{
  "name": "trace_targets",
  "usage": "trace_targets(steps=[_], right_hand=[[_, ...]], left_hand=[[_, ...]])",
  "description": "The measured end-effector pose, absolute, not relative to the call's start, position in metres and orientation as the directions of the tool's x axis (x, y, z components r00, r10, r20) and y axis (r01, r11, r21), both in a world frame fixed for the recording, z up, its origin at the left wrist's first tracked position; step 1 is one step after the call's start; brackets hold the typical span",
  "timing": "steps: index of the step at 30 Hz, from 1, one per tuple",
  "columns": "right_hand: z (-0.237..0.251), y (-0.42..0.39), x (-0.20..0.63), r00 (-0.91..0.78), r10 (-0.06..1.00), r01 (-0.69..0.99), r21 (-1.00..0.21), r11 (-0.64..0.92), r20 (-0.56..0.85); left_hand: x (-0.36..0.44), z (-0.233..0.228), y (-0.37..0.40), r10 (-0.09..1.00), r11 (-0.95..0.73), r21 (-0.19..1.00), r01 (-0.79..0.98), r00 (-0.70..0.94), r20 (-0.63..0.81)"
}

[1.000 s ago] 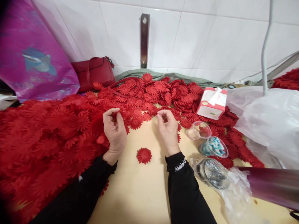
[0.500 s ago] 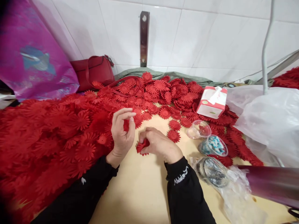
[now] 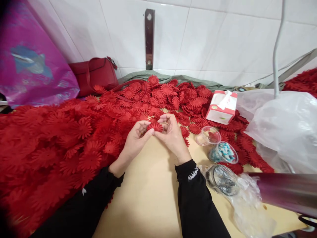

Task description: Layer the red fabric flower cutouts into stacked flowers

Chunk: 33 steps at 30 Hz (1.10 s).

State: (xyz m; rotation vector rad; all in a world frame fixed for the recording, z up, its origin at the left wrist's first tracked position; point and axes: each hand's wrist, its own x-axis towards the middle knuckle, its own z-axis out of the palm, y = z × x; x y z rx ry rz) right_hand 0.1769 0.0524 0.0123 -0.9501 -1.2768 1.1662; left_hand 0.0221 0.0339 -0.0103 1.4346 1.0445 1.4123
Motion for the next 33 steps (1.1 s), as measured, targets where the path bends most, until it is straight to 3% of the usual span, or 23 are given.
trace_targets(steps=[3,5,8,11,28,33], right_hand=[[0.008,0.052,0.176,-0.045,0.962,-0.048,-0.963,0.267,0.269],[0.007,0.052,0.175,-0.008,0.930,0.077,-0.927,0.368,0.368],[0.008,0.050,0.173,0.020,0.861,0.304,-0.823,0.480,0.509],[0.009,0.048,0.169,0.005,0.838,0.377,-0.777,0.503,0.545],[0.006,0.047,0.165,0.017,0.905,0.176,-0.892,0.415,0.425],[-0.004,0.054,0.165,0.111,0.968,-0.151,-0.959,0.239,0.224]], left_hand=[[0.020,-0.013,0.040,0.983,-0.176,0.971,-0.164,0.015,0.181],[0.018,-0.013,0.043,0.994,-0.096,0.959,-0.269,0.029,0.107],[0.016,-0.013,0.045,0.999,-0.024,0.904,-0.427,0.034,0.042],[0.015,-0.011,0.044,0.999,0.043,0.830,-0.556,0.044,-0.023],[0.016,-0.007,0.043,0.991,0.128,0.749,-0.650,0.060,-0.118],[0.016,-0.005,0.041,0.991,0.117,0.749,-0.652,0.034,-0.126]])
